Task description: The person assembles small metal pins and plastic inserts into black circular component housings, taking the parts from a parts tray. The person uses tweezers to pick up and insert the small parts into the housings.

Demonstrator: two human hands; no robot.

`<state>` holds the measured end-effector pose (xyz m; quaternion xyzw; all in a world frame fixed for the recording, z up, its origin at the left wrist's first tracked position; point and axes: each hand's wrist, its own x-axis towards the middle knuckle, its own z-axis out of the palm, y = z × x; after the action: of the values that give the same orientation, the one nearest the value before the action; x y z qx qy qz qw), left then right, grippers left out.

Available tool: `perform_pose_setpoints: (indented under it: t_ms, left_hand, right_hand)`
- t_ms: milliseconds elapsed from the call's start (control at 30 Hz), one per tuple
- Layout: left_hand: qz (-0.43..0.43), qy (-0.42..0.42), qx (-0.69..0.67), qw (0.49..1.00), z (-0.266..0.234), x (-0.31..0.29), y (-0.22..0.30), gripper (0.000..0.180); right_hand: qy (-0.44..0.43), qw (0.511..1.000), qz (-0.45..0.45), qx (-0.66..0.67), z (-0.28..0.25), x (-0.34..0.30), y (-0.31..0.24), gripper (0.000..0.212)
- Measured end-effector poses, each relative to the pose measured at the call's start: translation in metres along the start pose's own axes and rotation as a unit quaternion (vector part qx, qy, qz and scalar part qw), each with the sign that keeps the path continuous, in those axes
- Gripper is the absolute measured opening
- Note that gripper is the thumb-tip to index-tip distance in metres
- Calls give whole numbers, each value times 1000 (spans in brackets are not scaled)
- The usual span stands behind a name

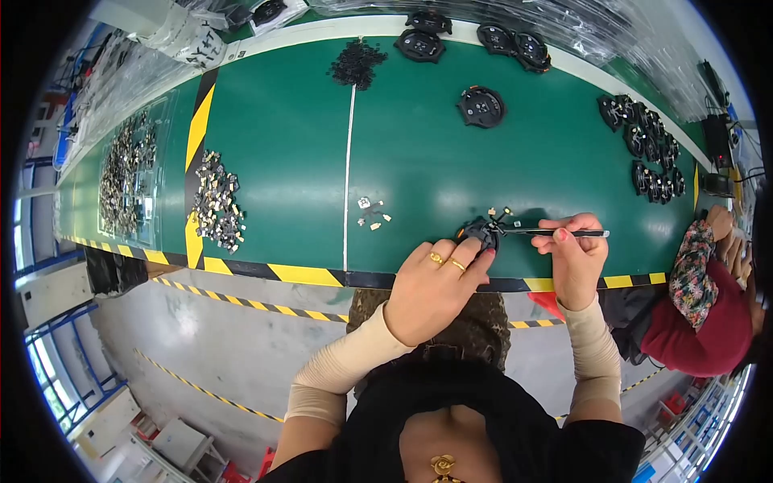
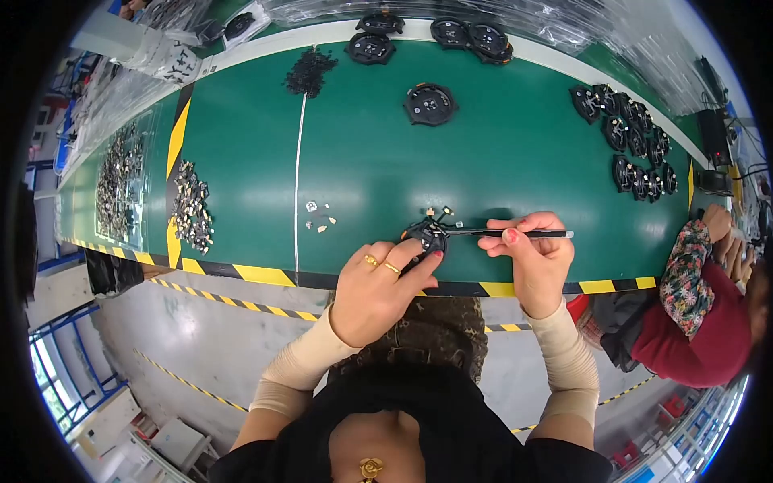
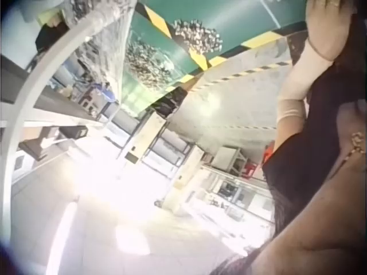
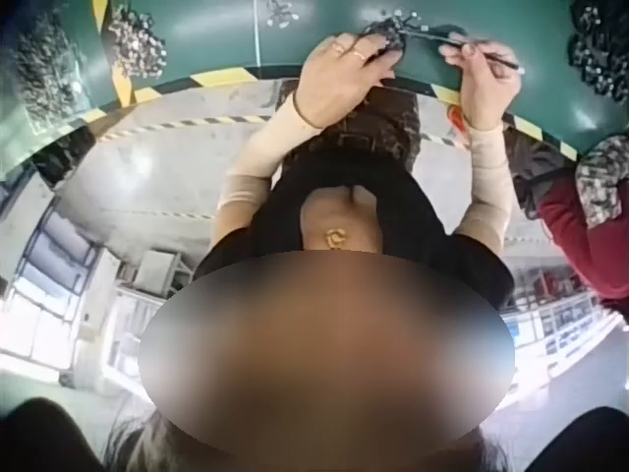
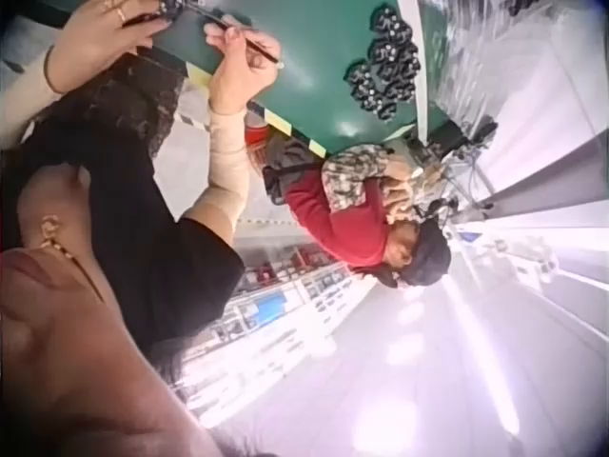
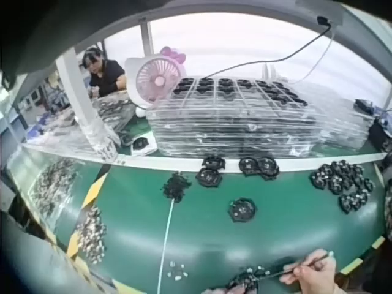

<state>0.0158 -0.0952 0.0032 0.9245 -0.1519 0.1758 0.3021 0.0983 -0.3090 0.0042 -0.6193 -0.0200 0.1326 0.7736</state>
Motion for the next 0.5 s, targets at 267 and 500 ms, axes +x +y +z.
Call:
perform_pose_setpoints:
  t_ms: [267, 500]
  left_hand:
    - [32, -21, -31, 999, -13, -1, -11, 37]
    - [29, -22, -54, 998, -14, 1, -18, 34]
  right_hand:
    - [-49, 998, 25, -5, -1, 7, -7, 14]
    - [-71, 994, 74, -37, 4, 13, -16, 15]
